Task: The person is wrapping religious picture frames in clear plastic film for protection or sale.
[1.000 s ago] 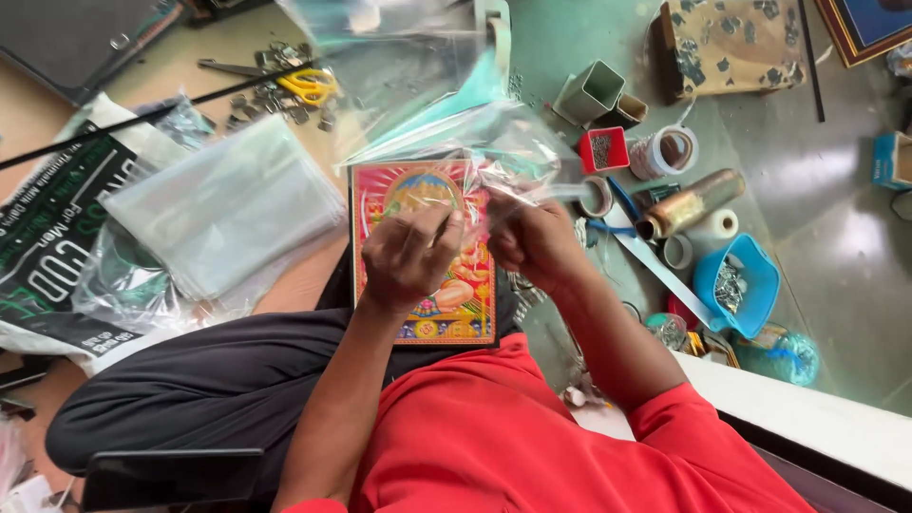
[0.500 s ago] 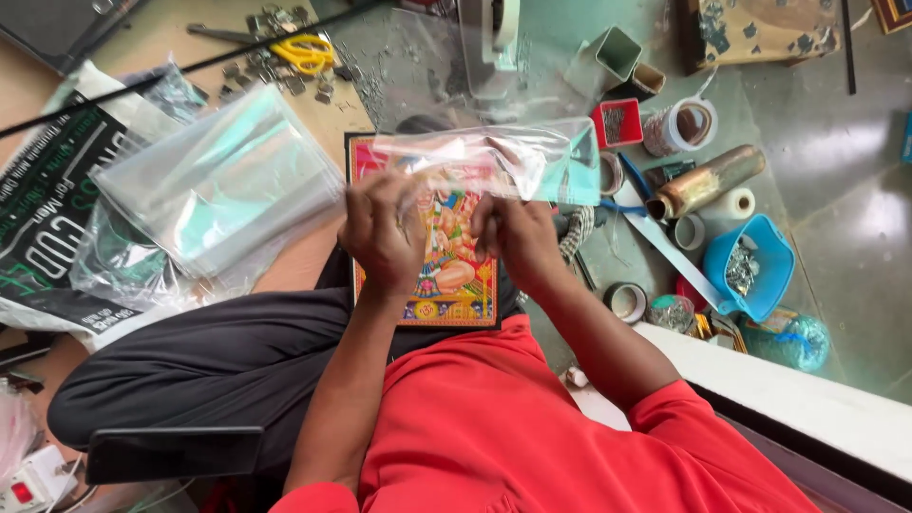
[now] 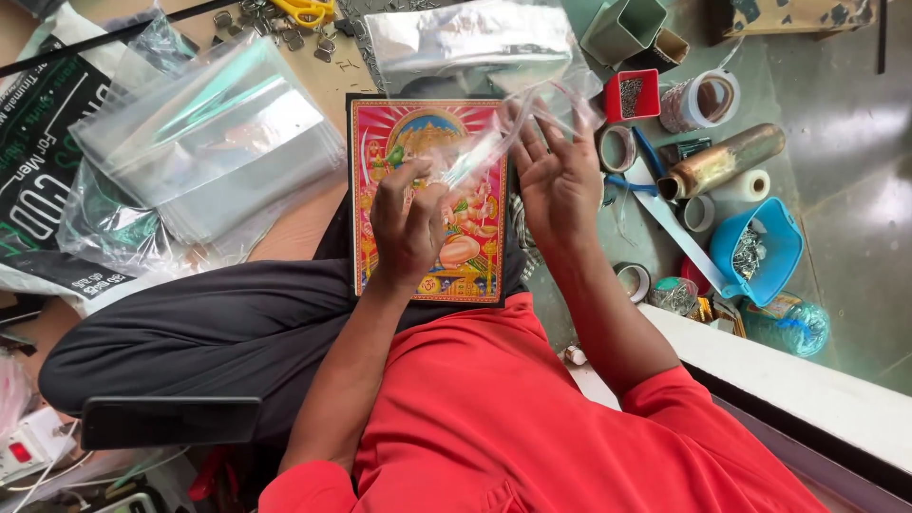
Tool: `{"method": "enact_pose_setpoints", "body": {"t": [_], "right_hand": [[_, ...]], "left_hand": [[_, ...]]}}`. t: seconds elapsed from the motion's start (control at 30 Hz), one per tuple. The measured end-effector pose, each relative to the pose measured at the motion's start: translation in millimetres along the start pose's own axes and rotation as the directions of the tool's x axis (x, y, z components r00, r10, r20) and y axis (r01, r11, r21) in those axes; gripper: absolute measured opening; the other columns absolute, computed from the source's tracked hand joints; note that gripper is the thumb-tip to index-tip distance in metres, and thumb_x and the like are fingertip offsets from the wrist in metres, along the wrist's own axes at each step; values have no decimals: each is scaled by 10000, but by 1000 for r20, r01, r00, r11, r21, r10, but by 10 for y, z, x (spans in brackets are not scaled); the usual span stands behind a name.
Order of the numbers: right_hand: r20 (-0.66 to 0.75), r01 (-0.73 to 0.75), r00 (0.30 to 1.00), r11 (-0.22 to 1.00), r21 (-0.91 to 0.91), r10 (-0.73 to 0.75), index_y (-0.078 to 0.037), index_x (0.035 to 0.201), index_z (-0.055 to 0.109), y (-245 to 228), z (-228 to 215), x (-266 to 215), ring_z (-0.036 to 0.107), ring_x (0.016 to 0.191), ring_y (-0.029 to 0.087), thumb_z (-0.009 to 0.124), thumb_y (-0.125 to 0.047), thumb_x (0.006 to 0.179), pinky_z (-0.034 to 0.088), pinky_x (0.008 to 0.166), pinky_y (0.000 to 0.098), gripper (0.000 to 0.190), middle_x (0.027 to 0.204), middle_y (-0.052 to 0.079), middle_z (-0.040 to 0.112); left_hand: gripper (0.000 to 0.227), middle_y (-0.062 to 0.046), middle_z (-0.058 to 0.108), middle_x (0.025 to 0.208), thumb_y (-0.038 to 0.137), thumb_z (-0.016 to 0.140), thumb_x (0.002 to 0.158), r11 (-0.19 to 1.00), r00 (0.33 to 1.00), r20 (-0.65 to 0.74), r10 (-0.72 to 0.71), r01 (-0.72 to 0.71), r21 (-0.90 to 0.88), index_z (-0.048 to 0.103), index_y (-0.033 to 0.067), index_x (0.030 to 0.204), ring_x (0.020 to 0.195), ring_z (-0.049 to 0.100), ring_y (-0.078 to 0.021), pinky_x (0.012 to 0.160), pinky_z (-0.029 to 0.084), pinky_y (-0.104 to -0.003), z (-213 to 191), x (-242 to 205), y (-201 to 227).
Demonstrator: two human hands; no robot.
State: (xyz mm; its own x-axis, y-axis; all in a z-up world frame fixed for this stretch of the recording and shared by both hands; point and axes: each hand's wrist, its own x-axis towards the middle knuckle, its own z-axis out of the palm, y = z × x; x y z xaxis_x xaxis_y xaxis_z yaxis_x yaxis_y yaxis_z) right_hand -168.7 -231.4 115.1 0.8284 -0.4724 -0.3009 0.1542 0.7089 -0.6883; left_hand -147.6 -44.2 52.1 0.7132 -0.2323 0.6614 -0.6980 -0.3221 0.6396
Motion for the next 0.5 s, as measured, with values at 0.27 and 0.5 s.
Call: {"method": "enact_pose_setpoints", "body": {"t": [0.27,0.5], "right_hand": [[23,141,936,312,-940,-352,-43,1349,694,-67,-489,303,651,738,339,695,-161,1035,470,702,508,336,1048,248,722],[757,431,517,-642,-634,-400,-77,1004,750,-430,-232,372,643,1157,318,800,-182,934,563,872,453,135,1321,140,623]], "left_hand": [[173,-132,630,1162,37,650,1003,995,993,-56,-104,105,5,525,53,1123,1007,694,-331,778,568,-436,-153,123,100],[77,-134,636,1034,78,525,1083,747,795,10,-606,574,-335,487,25,1124,751,717,-223,632,584,-349,50,146,117]]}}
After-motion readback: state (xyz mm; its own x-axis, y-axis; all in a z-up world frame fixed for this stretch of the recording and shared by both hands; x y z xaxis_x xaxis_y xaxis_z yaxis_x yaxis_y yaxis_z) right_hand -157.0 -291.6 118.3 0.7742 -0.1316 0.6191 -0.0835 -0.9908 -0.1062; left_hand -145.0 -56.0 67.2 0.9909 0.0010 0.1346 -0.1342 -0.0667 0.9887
